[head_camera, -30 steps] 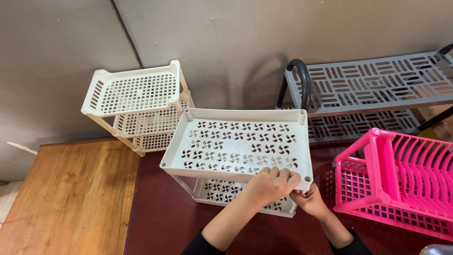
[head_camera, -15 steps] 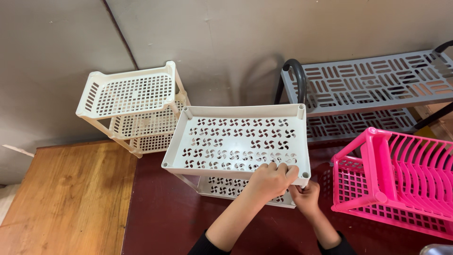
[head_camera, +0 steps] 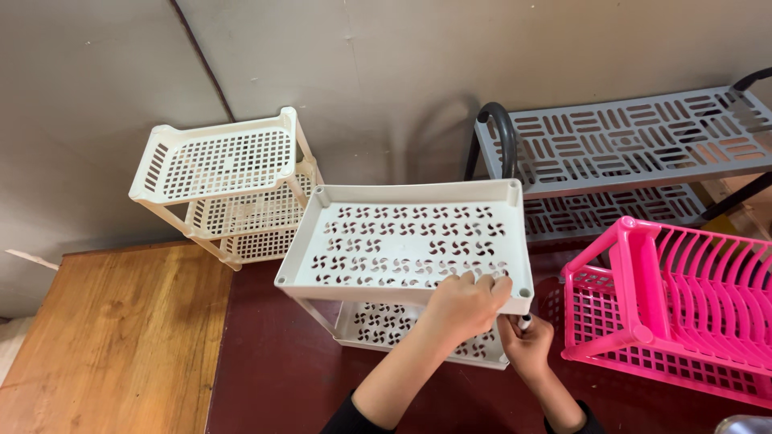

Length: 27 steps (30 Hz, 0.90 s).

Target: The person disassembles a white plastic three-tier storage rack by removing the vertical support rods and separating the shelves. They then reassemble the rack by inserting the rods back into the shelf corners and stacking the shelves to form the complete unit.

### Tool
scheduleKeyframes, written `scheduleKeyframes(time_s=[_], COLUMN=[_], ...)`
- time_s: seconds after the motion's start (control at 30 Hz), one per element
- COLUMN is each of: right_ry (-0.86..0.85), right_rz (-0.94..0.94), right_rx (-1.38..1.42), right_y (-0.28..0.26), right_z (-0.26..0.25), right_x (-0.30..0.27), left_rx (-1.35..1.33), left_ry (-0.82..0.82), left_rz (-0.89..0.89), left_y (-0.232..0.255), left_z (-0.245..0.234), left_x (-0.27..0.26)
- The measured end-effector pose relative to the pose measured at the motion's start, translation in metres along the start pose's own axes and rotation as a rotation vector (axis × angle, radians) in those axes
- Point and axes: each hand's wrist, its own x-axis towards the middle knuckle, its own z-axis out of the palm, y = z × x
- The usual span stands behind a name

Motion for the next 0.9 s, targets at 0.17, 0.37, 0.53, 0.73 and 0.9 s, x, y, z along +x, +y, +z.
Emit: scheduleKeyframes(time_s=[0.17, 0.37, 0.53, 0.73, 0.9], right_ry=[-0.375, -0.68, -0.255, -0.452, -0.516], right_rz=[0.219, 0.086, 0.174, 0.021, 0.227], right_rx=[0.36, 0.606, 0.57, 0.214, 0.392], right_y=[0.006, -0.012, -0.006, 0.036, 0.067], right_z=[-0.02, -0.045, -0.043, -0.018, -0.001], right_x=[0.009, 0.019, 0.044, 0.104, 0.124], left_rx=[0.048, -0.069, -0.051, -0.038, -0.089], left_ry=[0.104, 0.106, 0.142, -0.022, -0.129], left_rz=[0.029, 0.025, 0.076, 0.14, 0.094], left_y=[0.008, 0.006, -0.001, 0.004, 0.004], left_z=[-0.008, -0.032, -0.049, -0.052, -0.068], left_x=[-0.005, -0.007, -0.027, -0.043, -0.054])
